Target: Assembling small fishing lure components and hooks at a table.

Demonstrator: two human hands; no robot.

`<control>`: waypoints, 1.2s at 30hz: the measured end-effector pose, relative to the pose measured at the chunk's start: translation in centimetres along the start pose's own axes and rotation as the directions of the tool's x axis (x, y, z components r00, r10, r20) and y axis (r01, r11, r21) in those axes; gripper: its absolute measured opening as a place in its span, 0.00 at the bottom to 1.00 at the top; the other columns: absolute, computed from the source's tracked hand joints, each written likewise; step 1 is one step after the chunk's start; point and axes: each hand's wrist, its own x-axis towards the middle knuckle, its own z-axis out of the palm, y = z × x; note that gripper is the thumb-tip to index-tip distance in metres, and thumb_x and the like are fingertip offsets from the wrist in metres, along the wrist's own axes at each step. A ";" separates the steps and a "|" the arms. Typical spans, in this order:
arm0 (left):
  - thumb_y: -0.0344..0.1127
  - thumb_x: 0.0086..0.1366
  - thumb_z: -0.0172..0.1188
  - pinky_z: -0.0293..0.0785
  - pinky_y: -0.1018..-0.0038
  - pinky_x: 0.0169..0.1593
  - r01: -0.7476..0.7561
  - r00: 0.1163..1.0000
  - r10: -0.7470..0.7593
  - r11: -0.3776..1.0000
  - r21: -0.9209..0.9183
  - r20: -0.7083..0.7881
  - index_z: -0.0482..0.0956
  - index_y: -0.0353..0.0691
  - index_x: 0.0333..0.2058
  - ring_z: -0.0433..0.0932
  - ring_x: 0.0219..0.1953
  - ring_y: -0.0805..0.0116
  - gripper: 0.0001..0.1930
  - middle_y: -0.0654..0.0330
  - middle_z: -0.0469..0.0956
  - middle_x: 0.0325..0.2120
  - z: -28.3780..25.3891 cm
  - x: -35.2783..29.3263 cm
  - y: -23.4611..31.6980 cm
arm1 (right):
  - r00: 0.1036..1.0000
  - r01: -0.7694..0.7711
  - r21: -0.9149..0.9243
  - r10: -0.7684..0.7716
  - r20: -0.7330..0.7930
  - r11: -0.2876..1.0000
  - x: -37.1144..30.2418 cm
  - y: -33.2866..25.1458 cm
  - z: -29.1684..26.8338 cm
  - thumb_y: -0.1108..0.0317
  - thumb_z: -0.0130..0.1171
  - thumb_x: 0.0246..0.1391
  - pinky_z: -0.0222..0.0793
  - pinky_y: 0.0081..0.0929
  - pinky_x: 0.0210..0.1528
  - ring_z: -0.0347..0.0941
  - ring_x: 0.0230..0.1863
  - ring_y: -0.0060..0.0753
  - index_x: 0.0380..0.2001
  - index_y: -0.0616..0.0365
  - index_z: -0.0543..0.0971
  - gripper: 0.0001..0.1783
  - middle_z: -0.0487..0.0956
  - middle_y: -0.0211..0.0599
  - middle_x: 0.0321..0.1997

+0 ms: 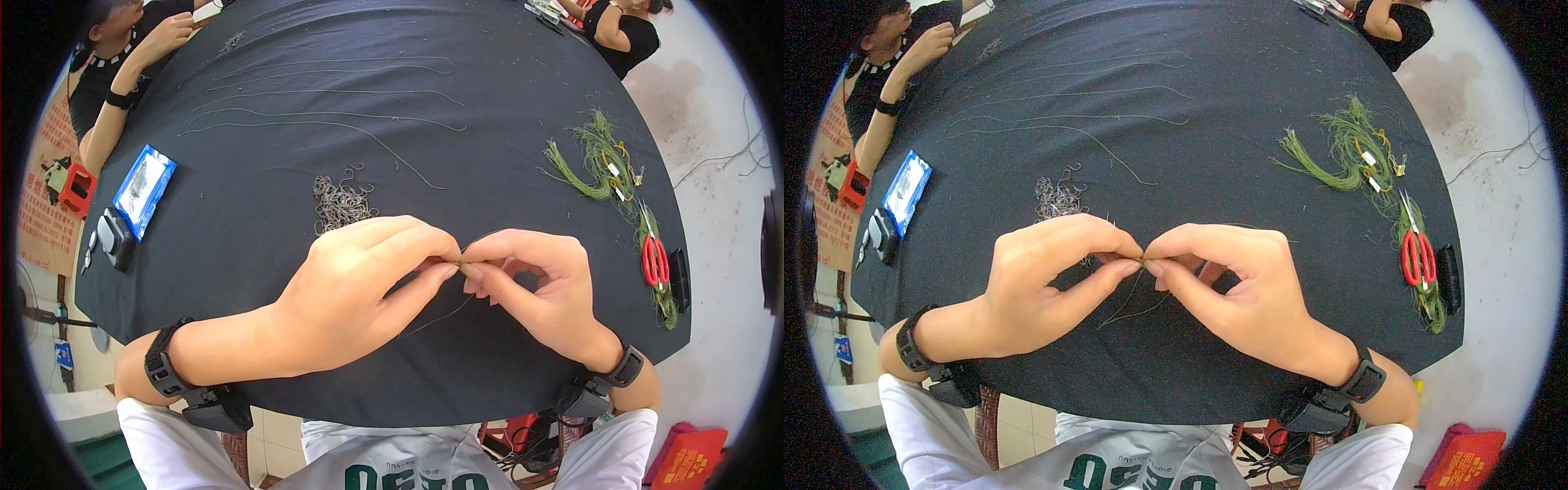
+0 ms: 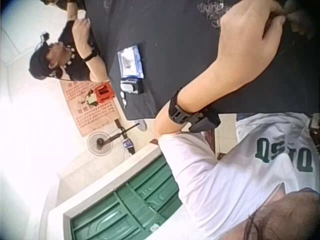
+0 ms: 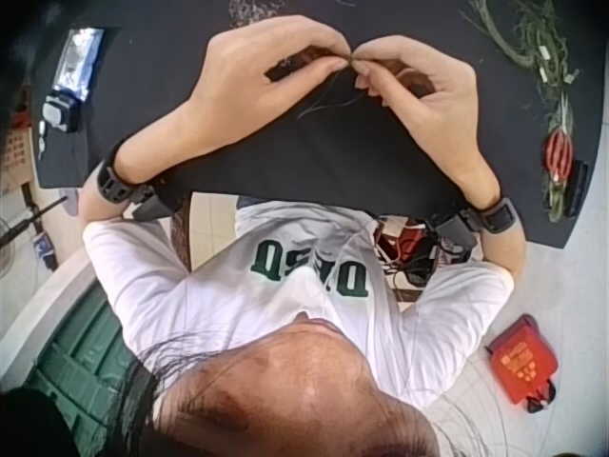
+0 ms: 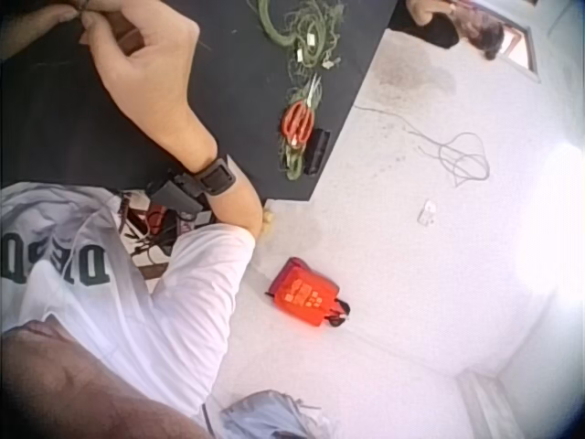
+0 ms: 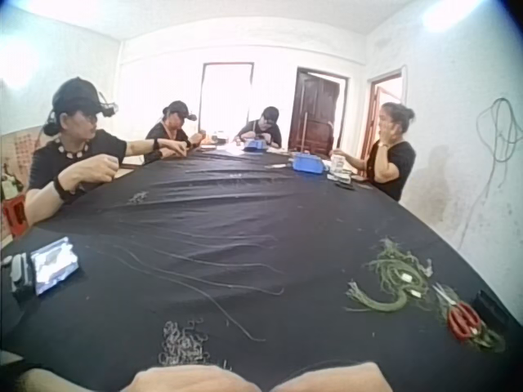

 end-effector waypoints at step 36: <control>0.20 0.46 0.64 0.74 0.71 0.29 -0.212 0.976 0.218 0.959 0.190 -0.013 0.76 0.32 0.30 0.77 0.27 0.60 0.10 0.53 0.76 0.27 0.2 0.2 0.0 | 0.961 -0.270 0.426 0.217 0.169 0.864 0.0 -0.1 -0.2 0.74 0.55 0.57 0.67 0.14 0.26 0.69 0.24 0.14 0.35 0.67 0.77 0.06 0.75 0.29 0.26</control>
